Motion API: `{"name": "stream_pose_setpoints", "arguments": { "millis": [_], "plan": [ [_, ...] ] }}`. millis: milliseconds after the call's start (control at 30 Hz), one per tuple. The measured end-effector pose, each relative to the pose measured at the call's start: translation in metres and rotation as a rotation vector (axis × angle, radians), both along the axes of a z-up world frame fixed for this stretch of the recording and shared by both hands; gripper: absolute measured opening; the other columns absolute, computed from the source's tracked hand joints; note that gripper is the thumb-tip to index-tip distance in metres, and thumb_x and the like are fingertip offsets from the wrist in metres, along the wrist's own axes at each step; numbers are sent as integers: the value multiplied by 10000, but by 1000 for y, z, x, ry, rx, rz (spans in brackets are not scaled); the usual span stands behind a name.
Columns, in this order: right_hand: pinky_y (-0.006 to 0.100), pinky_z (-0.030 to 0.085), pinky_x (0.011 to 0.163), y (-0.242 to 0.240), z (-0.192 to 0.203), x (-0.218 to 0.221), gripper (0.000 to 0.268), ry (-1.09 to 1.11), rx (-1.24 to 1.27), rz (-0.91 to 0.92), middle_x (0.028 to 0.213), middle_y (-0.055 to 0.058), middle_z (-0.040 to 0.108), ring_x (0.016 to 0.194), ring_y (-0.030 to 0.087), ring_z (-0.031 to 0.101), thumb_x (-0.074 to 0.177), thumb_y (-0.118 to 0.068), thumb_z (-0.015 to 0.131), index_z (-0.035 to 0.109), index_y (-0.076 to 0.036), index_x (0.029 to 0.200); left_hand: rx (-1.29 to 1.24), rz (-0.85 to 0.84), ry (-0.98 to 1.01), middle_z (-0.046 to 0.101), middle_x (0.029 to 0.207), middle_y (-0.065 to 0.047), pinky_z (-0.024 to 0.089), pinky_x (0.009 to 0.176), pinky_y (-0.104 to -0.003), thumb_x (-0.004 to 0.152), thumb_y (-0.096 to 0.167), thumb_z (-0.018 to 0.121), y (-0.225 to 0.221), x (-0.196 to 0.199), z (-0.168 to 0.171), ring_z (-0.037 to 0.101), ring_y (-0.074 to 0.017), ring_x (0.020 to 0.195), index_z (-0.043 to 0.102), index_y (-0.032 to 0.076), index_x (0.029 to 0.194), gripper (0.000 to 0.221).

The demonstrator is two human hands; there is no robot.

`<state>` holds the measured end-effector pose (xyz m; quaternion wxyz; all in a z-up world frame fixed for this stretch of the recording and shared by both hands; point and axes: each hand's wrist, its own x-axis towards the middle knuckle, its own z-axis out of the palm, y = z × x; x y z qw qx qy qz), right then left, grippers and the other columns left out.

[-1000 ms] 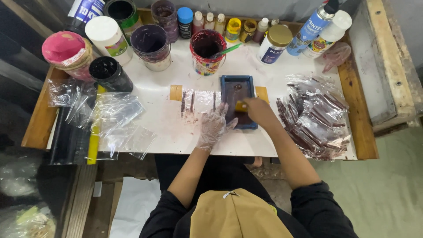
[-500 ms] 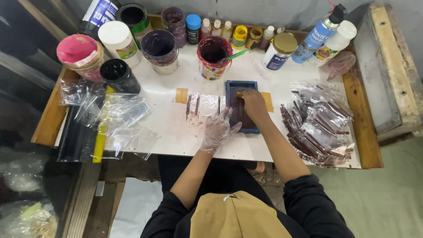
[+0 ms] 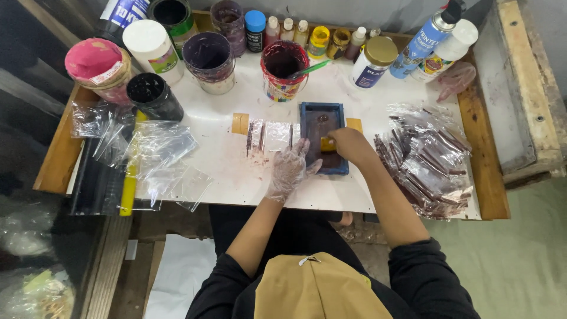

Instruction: Applying ink to small plastic sheets using a sponge and a stencil frame on a production workbench.

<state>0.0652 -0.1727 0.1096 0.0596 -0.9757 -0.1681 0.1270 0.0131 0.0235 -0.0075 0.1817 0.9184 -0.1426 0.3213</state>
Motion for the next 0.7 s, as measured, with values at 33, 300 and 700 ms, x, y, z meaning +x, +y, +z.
{"name": "stream_pose_setpoints", "arguments": {
  "millis": [33, 300, 700],
  "plan": [
    [439, 581, 921, -1, -4, 2, 246, 2, -1, -1, 963, 160, 762, 988, 343, 736, 990, -114, 572, 767, -120, 1141, -1, -1, 2, 706, 1246, 24, 517, 657, -443, 715, 725, 639, 0, 1, -4, 694, -261, 876, 652, 268, 1364, 794],
    [336, 570, 834, -7, -74, 13, 168, -495, -16, 35, 823, 60, 681, 887, 241, 705, 1021, -196, 576, 736, -147, 1038, 15, 4, -24, 702, 1265, 13, 524, 671, -443, 757, 750, 599, -2, 1, -5, 695, -266, 900, 654, 266, 1360, 775],
    [357, 553, 901, -7, -28, -55, 282, -271, 65, 103, 910, 123, 744, 944, 273, 722, 959, 14, 577, 722, -76, 1183, 47, 20, -11, 686, 1274, 40, 529, 653, -448, 688, 738, 641, -2, 6, -16, 698, -259, 870, 636, 298, 1373, 814]
  ]
}}
